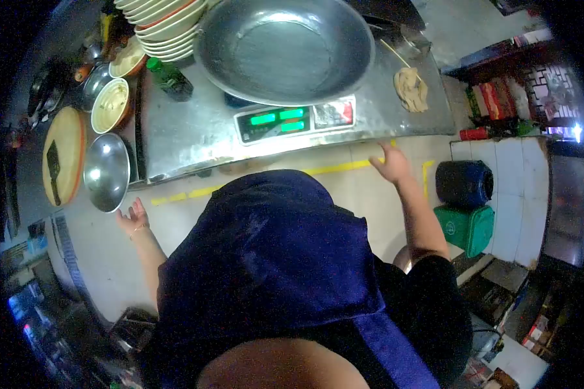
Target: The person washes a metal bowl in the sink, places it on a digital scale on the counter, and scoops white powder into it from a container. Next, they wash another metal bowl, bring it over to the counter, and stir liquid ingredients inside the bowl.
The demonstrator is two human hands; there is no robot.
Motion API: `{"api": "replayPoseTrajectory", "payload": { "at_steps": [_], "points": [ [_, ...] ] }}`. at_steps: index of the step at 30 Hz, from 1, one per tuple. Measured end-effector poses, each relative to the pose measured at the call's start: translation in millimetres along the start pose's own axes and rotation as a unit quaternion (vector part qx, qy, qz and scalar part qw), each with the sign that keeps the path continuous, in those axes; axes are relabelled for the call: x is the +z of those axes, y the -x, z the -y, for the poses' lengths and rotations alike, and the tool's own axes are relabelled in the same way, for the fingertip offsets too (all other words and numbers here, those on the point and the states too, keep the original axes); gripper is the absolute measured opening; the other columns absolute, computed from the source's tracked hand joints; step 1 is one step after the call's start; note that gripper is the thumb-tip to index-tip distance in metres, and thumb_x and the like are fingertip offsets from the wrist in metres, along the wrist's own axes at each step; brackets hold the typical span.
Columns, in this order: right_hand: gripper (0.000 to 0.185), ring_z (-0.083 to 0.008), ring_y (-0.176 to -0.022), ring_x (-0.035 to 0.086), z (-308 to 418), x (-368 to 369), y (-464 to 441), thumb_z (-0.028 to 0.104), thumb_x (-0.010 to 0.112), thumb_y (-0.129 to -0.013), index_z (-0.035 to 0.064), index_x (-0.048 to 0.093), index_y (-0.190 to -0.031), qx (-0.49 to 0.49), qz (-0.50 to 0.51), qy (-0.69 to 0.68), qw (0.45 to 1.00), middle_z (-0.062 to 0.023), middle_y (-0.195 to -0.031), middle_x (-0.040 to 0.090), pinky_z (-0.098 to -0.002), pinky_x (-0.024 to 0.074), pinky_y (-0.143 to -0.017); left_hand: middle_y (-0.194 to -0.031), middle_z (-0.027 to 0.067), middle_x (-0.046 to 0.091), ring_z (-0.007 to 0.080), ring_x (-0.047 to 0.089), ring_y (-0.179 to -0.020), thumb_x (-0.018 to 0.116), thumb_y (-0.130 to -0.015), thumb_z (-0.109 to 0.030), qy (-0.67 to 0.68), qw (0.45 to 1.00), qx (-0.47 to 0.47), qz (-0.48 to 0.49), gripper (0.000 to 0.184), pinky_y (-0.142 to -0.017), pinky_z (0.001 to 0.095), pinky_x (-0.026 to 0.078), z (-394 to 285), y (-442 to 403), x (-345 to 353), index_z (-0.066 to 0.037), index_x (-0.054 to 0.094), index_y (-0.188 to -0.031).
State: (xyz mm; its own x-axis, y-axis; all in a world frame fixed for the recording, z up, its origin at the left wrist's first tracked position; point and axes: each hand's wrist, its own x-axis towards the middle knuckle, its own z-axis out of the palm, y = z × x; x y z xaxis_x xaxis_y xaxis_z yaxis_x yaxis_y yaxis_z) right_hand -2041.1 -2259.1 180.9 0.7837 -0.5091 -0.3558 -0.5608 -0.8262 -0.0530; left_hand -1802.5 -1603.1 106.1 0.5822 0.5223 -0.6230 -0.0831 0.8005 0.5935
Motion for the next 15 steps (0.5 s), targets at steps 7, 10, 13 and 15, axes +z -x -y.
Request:
{"api": "replayPoseTrajectory", "payload": {
  "at_steps": [7, 10, 13, 15],
  "points": [
    [0.089, -0.0307, -0.115, 0.054, 26.6, 12.0, -93.3, 0.028, 0.075, -0.071, -0.0081, 0.028, -0.138, -0.119, -0.090, -0.310, 0.939, -0.0265, -0.131, 0.048, -0.0377, 0.0435, -0.097, -0.102, 0.0065, 0.061, 0.0227, 0.061, -0.094, 0.055, -0.090, -0.024, -0.097, 0.987, -0.126, 0.033, 0.024, -0.083, 0.0404, 0.054, 64.2, 13.7, -61.0, -0.009, 0.052, -0.109],
    [0.093, -0.0232, -0.109, 0.057, 39.6, 22.0, -111.2, 0.016, 0.078, -0.066, -0.0066, 0.026, -0.140, -0.149, 0.013, -0.462, 0.874, -0.0199, -0.124, 0.055, -0.0350, 0.0456, -0.094, -0.081, 0.0019, 0.059, 0.0155, 0.059, -0.075, 0.052, -0.093, -0.028, -0.241, 0.956, -0.117, 0.116, 0.021, -0.072, 0.0264, 0.052, 90.0, 34.8, -117.7, -0.007, 0.057, -0.092],
    [0.083, -0.0195, -0.101, 0.060, 46.5, 41.8, -124.9, 0.005, 0.074, -0.066, -0.0032, 0.031, -0.137, -0.208, -0.018, -0.504, 0.838, -0.0134, -0.113, 0.060, -0.0319, 0.0470, -0.091, -0.133, 0.0050, 0.047, 0.0200, 0.046, -0.119, 0.046, -0.095, -0.033, -0.335, 0.933, -0.127, -0.004, 0.044, -0.095, 0.0372, 0.042, 105.3, 76.2, -176.8, -0.007, 0.045, -0.131],
    [0.081, -0.0188, -0.100, 0.060, 56.0, 29.6, -109.9, 0.005, 0.073, -0.066, -0.0028, 0.032, -0.136, -0.192, -0.046, -0.529, 0.825, -0.0127, -0.111, 0.061, -0.0314, 0.0472, -0.090, -0.130, 0.0072, 0.050, 0.0229, 0.048, -0.118, 0.048, -0.093, -0.036, -0.549, 0.830, -0.094, 0.018, 0.045, -0.096, 0.0371, 0.042, 97.0, 76.1, -239.4, -0.007, 0.048, -0.128]
  ]
}}
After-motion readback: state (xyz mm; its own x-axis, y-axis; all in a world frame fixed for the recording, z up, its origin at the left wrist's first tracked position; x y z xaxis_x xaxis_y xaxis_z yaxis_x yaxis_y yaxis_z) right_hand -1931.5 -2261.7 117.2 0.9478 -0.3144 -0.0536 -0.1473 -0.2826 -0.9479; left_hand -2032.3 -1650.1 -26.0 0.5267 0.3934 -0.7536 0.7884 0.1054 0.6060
